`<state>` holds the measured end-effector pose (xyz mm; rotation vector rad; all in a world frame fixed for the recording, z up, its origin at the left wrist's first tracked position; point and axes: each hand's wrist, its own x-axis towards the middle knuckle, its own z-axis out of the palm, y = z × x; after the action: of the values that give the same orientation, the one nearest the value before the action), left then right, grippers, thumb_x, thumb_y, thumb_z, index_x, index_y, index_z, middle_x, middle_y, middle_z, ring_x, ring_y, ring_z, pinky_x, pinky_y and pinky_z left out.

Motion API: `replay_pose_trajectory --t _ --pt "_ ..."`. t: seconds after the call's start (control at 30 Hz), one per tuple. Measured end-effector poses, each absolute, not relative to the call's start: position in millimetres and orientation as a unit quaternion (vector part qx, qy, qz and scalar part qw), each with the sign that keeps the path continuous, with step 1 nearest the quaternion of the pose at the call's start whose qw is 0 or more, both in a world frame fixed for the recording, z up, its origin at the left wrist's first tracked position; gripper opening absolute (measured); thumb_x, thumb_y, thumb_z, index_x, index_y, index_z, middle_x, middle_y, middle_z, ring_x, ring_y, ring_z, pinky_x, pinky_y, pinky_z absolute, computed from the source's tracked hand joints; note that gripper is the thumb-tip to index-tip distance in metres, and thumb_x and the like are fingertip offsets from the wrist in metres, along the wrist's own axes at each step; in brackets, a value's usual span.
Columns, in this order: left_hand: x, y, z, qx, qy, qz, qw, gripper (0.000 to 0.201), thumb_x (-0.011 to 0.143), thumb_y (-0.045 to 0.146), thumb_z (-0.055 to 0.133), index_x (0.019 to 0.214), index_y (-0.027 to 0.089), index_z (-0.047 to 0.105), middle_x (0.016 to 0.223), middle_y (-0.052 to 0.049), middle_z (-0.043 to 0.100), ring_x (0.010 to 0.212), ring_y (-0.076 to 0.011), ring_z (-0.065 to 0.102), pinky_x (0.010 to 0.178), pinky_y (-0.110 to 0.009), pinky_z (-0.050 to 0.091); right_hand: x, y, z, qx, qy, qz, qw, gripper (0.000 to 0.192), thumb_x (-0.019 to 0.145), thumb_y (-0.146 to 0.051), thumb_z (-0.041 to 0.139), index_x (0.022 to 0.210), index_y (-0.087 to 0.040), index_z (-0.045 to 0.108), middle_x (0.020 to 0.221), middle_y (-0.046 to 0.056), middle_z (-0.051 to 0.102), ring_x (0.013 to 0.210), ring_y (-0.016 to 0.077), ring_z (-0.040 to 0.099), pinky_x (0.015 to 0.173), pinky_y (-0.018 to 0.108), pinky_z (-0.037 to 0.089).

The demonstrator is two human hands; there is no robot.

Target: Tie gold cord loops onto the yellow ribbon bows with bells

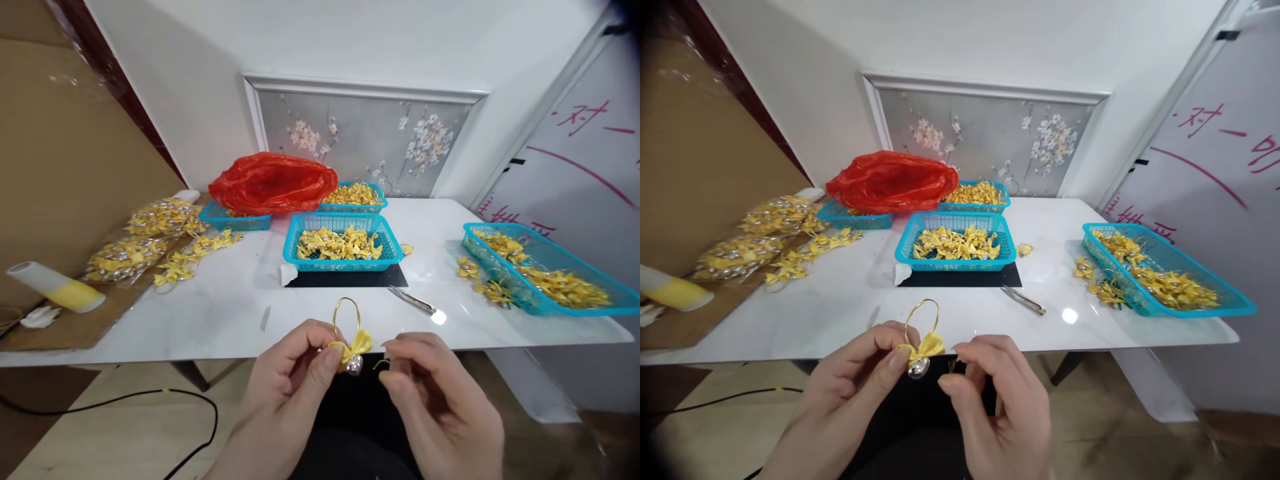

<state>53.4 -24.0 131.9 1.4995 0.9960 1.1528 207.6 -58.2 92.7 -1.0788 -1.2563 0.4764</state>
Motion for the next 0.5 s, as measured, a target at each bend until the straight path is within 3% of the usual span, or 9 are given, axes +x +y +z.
replay_pose_trajectory --t 0.17,0.27,0.37,0.5 --pt "51.0 -31.5 133.8 0.686 0.403 0.467 0.386 0.017 0.092 0.017 0.057 0.078 0.026 0.064 0.079 0.002 0.063 0.077 -0.0150 0.061 0.068 -0.017 0.047 195.1 -63.1 94.4 -0.483 -0.605 0.121 0.621 0.019 0.081 -0.026 0.078 0.096 -0.026 0.065 0.081 0.001 0.063 0.052 0.0107 0.051 0.047 0.024 0.047" --pt "48.4 -33.5 132.6 0.705 0.397 0.462 0.364 0.018 0.092 0.016 0.055 0.082 0.027 0.063 0.079 0.003 0.063 0.082 -0.0154 0.063 0.070 -0.017 0.047 191.2 -61.7 95.4 -0.467 -0.627 0.115 0.613 0.011 0.089 -0.017 0.065 0.097 -0.024 0.065 0.083 0.003 0.064 0.059 0.0126 0.057 0.054 0.025 0.050" --pt "47.2 -33.1 130.4 0.681 0.406 0.466 0.393 0.018 0.093 0.018 0.055 0.078 0.025 0.062 0.076 0.003 0.062 0.074 -0.0144 0.060 0.065 -0.016 0.046 190.1 -60.8 96.1 -0.459 -0.617 0.209 0.604 0.015 0.095 -0.016 0.053 0.098 -0.022 0.067 0.086 0.005 0.064 0.069 0.0144 0.060 0.059 0.025 0.048" --pt "44.9 -31.0 125.2 0.627 0.410 0.471 0.465 0.020 0.092 0.026 0.057 0.073 0.022 0.061 0.071 0.002 0.059 0.065 -0.0131 0.053 0.059 -0.017 0.045 189.3 -61.2 98.0 -0.440 -0.550 0.434 0.562 0.023 0.097 -0.033 0.052 0.086 -0.019 0.066 0.072 0.002 0.054 0.058 0.0115 0.045 0.049 0.024 0.036"
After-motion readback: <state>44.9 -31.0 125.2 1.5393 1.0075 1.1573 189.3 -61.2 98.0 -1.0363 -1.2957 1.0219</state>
